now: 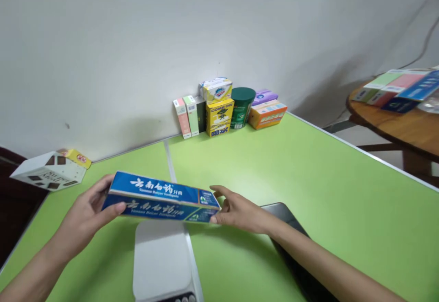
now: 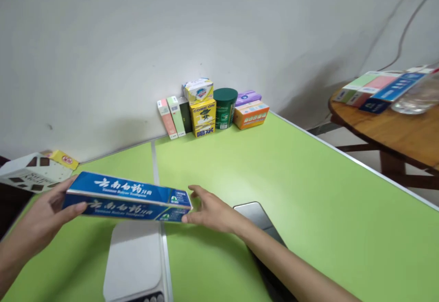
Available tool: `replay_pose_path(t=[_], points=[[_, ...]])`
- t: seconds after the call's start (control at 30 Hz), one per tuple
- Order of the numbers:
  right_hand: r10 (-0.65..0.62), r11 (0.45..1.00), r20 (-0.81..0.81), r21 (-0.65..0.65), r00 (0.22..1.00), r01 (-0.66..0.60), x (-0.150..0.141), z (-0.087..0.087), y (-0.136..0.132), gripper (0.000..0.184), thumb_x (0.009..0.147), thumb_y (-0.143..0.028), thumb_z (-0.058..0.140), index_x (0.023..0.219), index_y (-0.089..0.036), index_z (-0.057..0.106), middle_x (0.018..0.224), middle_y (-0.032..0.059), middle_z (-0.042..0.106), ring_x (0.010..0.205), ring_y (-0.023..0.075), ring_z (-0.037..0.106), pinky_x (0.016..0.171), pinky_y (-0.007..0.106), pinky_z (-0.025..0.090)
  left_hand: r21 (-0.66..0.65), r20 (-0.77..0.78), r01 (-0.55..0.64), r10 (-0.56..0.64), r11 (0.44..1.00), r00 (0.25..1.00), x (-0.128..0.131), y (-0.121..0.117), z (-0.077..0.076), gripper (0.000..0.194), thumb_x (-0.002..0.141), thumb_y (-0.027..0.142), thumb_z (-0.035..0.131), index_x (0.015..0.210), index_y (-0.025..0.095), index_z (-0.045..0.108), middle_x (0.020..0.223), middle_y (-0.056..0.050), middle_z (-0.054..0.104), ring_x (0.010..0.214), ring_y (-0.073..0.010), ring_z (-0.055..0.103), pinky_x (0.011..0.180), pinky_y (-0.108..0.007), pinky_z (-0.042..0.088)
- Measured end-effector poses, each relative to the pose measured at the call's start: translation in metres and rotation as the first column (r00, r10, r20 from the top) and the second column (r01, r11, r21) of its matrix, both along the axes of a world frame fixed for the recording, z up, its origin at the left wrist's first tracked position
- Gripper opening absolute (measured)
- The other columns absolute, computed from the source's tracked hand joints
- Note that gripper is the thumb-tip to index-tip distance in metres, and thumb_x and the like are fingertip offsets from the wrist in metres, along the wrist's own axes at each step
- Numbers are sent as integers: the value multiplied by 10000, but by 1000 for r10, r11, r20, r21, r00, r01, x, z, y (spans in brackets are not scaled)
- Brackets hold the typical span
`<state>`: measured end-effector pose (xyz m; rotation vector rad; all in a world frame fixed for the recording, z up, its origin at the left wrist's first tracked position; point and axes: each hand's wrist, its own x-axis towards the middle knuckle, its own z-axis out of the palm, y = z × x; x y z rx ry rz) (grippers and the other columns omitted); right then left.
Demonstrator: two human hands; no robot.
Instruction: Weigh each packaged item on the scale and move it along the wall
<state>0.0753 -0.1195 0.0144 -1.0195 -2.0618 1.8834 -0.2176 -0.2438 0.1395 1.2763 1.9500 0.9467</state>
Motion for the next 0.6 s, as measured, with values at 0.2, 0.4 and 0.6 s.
replay_pose_path(t=[0.2,0.4,0.6], points=[[77,993,-38,93,996,-74,-26,24,-36,403,710,-270,645,1081,-160,535,873,33,611,796,181,579,711,303,475,-36,210,-88,94,995,973,-33,-84,-69,673,673,447,752,1236,198,479,1230,-115,589,1115,-302,579,942,-403,500],[28,906,166,413,986,-96,-33,37,-57,338,779,-303,580,1110,-234,561,953,37,650,793,184,593,739,294,487,26,191,41,-45,999,981,-41,-100,-98,519,671,329,776,1137,201,585,1213,-114,574,1167,-305,525,993,-424,436],[5,854,296,496,955,-158,-24,17,-53,397,788,-442,577,1141,-262,583,1017,54,679,835,209,644,726,280,537,-68,273,112,-90,991,958,-49,-107,-114,597,664,324,768,1221,266,564,1261,-98,554,1192,-342,488,982,-493,416]])
